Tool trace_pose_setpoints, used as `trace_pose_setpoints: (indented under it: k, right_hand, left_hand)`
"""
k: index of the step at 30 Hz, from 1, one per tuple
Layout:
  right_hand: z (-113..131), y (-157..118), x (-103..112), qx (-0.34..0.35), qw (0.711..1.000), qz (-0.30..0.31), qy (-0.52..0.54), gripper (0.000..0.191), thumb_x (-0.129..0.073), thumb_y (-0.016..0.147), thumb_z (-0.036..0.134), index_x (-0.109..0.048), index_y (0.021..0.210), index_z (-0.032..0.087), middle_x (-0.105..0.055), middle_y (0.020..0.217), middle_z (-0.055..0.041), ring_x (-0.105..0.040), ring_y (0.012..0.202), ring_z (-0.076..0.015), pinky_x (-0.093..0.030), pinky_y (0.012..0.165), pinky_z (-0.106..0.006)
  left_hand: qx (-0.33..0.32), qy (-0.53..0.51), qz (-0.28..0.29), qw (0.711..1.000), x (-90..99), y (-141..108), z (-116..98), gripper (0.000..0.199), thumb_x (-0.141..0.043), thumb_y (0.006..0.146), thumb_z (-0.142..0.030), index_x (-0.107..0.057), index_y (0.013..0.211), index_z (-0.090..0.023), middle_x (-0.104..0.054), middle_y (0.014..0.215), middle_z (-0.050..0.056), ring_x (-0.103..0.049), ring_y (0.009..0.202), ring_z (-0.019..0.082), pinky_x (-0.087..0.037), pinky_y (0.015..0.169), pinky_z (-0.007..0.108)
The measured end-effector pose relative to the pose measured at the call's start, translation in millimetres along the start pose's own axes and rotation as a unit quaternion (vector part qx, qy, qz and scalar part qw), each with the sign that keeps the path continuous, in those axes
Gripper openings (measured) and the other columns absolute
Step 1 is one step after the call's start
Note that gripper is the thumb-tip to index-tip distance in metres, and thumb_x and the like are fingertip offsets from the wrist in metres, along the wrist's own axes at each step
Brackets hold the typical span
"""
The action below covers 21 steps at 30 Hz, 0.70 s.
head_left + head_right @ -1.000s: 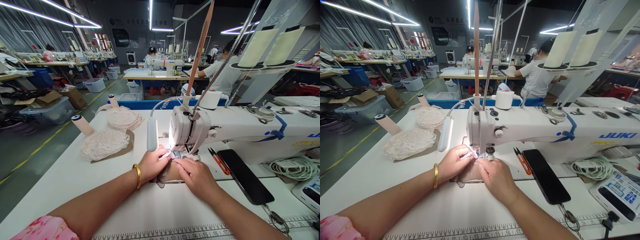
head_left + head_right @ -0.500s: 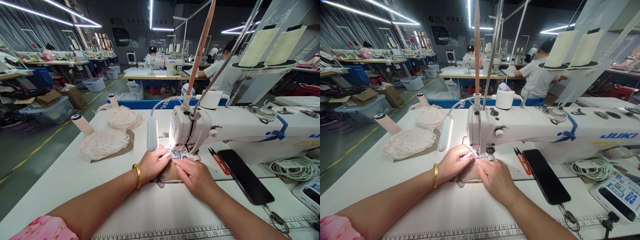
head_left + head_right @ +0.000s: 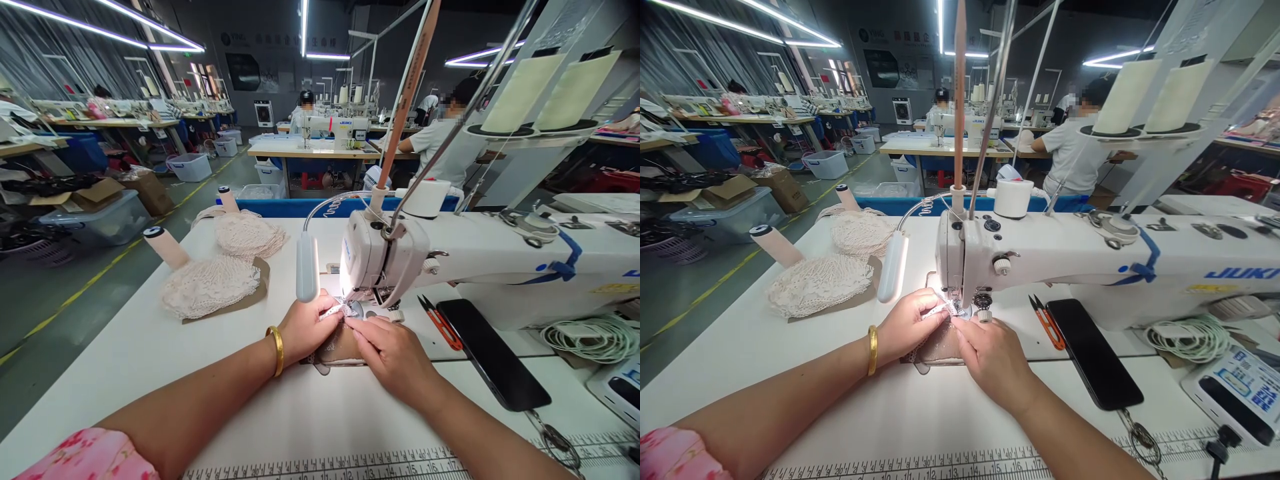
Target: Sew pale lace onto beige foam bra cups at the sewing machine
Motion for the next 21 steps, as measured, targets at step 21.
trace_pose_setpoints:
  k: [21]
  right_hand:
    - [0.2, -0.6, -1.4, 0.008, 1.0, 0.004, -0.005, 0.032, -0.045, 0.106, 0.015, -0.076, 0.115, 0.018, -0.078, 0.087, -0.0068, -0.072, 0.077, -0.0221, -0.052, 0.069, -0.033]
  left_hand:
    - [-0.049, 0.013, 0.0, 0.999, -1.5, -3.3, -6.0, 0.018, -0.058, 0.092, -0.022, -0.071, 0.081, -0.022, -0.064, 0.085, 0.002, -0.063, 0.085, 0.019, -0.049, 0.078, 0.032]
Point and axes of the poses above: each hand's wrist, its own y-axis towards the middle knuckle, its own x-axis out of the back of the hand, z = x × y, the point moved 9 cm from there along y, towards the middle knuckle
